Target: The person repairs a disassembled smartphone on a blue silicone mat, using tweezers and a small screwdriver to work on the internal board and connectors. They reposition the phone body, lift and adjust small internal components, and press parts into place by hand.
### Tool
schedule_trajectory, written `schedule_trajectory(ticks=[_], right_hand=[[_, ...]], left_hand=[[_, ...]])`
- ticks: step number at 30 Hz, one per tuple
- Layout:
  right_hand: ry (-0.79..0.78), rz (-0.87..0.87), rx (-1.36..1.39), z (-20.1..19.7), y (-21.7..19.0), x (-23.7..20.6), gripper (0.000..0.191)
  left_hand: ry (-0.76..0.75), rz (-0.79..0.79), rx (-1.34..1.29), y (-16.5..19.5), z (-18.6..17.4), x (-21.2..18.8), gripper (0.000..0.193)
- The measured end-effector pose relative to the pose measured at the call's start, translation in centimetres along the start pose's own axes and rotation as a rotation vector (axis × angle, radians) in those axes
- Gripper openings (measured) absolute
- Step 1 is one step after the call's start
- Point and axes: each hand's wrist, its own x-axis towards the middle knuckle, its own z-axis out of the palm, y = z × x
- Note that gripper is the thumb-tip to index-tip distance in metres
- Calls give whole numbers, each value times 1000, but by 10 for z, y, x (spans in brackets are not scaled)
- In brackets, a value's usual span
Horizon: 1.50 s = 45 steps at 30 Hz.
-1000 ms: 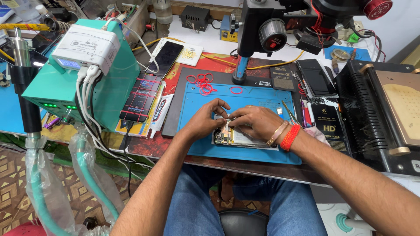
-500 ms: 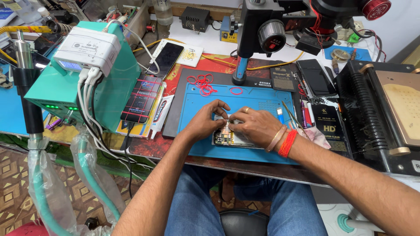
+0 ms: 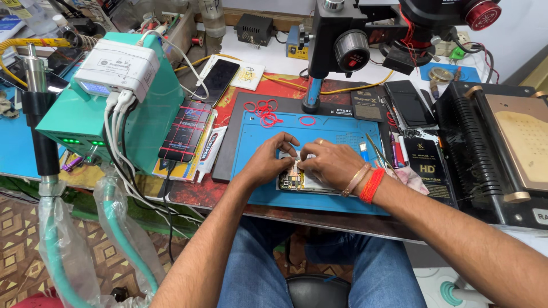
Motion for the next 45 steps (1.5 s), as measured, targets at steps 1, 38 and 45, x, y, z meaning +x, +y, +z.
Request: schedule_trajectory(ticks=[1, 38, 45], right_hand=[[18, -14, -10, 0, -1, 1, 22], [8, 358, 640, -5, 13, 12, 15], [77, 122, 404, 3, 11, 5, 13]], left_hand=[[8, 0, 9, -1, 0, 0, 37], [5, 50, -28, -23, 2, 5, 40], [24, 73, 24, -25, 3, 5, 40]])
